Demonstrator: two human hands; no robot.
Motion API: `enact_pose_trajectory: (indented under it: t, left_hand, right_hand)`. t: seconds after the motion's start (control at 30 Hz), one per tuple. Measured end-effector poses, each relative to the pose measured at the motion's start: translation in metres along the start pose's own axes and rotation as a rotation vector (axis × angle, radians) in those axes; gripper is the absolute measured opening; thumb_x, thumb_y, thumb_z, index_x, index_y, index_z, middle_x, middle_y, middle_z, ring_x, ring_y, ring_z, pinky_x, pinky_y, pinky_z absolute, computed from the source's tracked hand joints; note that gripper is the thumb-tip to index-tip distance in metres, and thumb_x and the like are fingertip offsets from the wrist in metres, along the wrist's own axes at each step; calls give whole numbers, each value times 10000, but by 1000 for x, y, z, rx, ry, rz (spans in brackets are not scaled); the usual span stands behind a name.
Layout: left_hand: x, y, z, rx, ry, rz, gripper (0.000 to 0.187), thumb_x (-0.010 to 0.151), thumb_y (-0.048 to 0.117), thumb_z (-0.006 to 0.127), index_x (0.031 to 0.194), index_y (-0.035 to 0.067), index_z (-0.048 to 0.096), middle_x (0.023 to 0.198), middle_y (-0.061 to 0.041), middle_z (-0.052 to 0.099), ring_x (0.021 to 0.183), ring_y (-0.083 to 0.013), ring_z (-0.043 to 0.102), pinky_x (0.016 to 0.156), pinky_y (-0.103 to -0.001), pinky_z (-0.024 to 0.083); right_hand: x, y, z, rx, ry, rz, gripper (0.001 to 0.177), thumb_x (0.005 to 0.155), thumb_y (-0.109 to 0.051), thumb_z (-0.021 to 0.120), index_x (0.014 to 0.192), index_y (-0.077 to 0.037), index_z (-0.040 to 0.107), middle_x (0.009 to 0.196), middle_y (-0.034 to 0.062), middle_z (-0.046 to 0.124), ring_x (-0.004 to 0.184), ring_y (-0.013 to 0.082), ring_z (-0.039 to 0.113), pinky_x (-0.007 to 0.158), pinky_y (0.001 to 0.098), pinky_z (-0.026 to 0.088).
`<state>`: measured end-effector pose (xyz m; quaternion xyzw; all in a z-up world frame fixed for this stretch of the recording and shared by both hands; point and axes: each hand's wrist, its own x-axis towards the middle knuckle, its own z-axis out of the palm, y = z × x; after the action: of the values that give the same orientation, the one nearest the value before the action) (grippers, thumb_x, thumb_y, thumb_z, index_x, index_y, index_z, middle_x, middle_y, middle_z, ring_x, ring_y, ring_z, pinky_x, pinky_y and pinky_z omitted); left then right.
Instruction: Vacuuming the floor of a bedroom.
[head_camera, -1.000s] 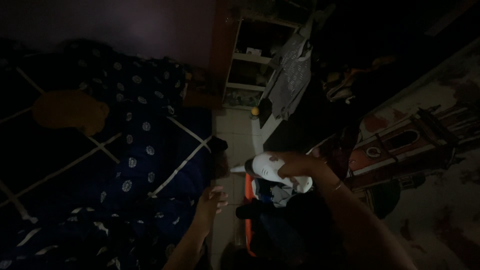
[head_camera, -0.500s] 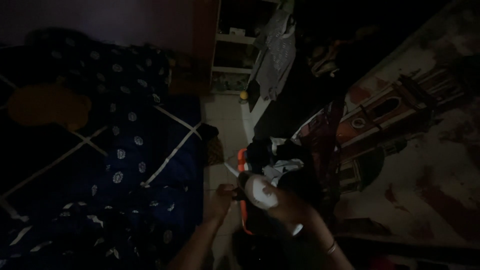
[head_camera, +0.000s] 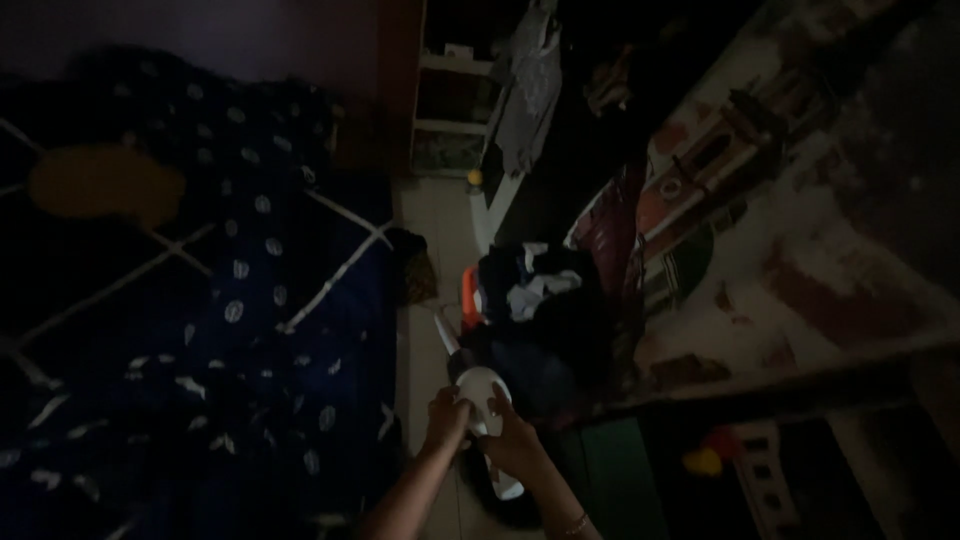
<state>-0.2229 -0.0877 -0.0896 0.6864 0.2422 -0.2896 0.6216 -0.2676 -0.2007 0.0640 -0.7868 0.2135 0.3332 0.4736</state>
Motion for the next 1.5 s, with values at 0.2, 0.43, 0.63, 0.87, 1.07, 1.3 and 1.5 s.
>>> enact_pose_trajectory:
  t: [0.2,0.43,0.63,0.87,1.07,1.3,1.5]
  left_hand:
    - [-90,-48,-16,-12,-36,-191,561,985,320,558,1520,181,460,1431,-161,573,1211,-330,618,911,-473,604]
    - [-140,-55,-28,77,-77,-167,632,1004,398,564,1556,151,382,1393,-149,598,1183,-304,629,881,-448,595]
    - [-117,-101,-39,192,-131,-209,525,1001,350,586,1424,38,591,1255,-173,664,1072,-302,676,807,-445,599]
    - [-136,-95,-98,101,-58,-171,466,1002,257,531,1468,236,554,1262,-122,648,1054,-254,647,838,-433,593]
    - [-142,-77,-97,165,-63,-201,531,986,285,541,1511,238,475,1348,-76,610,1141,-243,640,913,-422,573]
    - [-160,-59,-75,-12,-45,-174,628,931,289,630,1530,211,459,1439,-100,561,1257,-275,577,1015,-429,505]
    - [-68,-156,-56,-221,-85,64,522,939,410,613,1390,147,614,1336,-64,651,1185,-232,634,908,-431,555]
  right_hand:
    - [-42,58,25,20,5,-2,1019,865,14,603,1651,-298,35,1664,51,336,948,269,729,617,374,609]
    - [-66,116,26,-50,-27,-135,1000,896,-3,628,1676,-293,75,1661,93,344,969,171,627,690,341,531]
    - [-109,133,2,-22,-144,87,953,905,-41,601,1643,-343,78,1692,25,298,806,270,680,672,419,528]
    - [-111,163,-45,-372,-247,-134,937,949,-83,625,1651,-355,67,1679,125,293,1429,351,459,1080,468,465]
    - [-96,111,-53,-468,-205,-42,967,907,-60,620,1630,-385,66,1690,83,273,1347,343,553,1010,482,519]
    - [-34,72,-25,-585,-74,-213,948,886,-115,635,1652,-340,124,1585,101,468,925,299,730,761,429,574]
    - [2,110,-16,-559,-61,-358,976,894,-160,688,1664,-311,106,1420,186,609,822,233,640,741,396,558]
